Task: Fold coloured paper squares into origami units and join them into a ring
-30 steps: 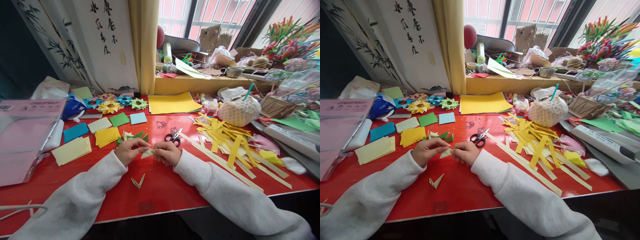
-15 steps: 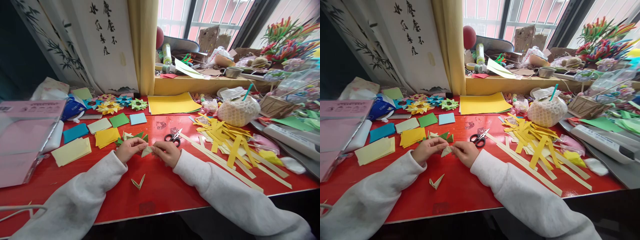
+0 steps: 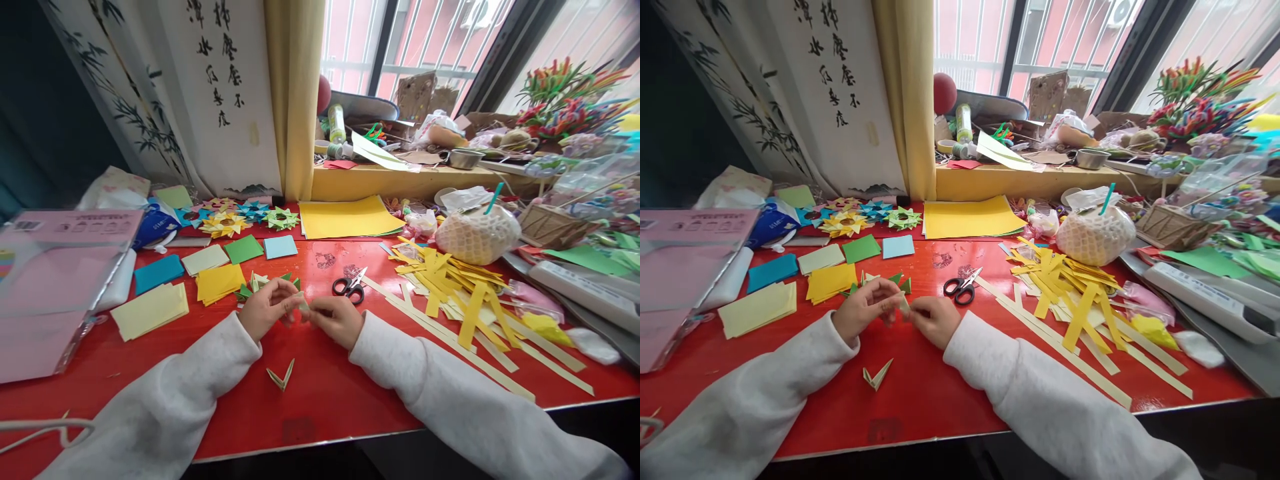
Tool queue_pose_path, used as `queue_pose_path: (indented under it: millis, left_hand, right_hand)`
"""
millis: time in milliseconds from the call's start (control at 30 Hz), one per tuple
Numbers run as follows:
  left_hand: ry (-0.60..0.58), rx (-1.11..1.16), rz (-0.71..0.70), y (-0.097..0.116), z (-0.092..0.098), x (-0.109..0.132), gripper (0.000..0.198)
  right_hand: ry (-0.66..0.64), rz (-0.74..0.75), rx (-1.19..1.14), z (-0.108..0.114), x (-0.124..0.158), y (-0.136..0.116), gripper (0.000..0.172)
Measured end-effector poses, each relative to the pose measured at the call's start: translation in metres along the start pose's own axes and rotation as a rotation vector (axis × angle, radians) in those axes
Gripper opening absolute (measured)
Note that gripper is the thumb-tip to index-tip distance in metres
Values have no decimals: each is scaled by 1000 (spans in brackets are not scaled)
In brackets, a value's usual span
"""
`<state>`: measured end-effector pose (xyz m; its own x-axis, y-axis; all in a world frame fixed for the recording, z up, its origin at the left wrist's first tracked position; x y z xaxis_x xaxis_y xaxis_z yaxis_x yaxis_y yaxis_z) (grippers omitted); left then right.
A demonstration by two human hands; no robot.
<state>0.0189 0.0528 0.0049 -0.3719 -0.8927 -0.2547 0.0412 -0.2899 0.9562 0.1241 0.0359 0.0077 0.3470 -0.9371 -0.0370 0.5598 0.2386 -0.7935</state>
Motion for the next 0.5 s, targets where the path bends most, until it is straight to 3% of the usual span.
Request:
queue_pose_path:
  millis: [67,167,233,300,367,500]
  left_hand:
    - [20,148,48,-4,-2,-1,26]
    - [110,246,66,-8,4,-2,24]
    - [172,262,33,-8,11,-3,21]
    - [207,254,-18,-7,18,-5,17]
    - [229,274,-44,-7,22,-5,18]
    - [146,275,-12,-10,16,-6,26]
  right_hand:
    - [35,-3,33,-1,-3,3,31]
    - [5,152,220,-13,3,-8,28]
    - [90,211,314,-10,16,-23,28]
    - [196,278,284,4,40,-45,27]
    - [195,389,207,12,74,-70,20]
    - [285,445,185,21,133,-97,25]
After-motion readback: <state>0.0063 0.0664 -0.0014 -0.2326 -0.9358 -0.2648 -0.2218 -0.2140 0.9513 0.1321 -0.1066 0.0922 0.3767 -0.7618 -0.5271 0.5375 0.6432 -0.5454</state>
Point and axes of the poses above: each hand's wrist, its own x-axis away from the middle knuckle, its own z-axis out of the back of the hand, y = z × x, the point moved 7 cm from there along -x, towards the middle knuckle, and after that the axes turned 15 degrees about -z, right-handed, at the moved point
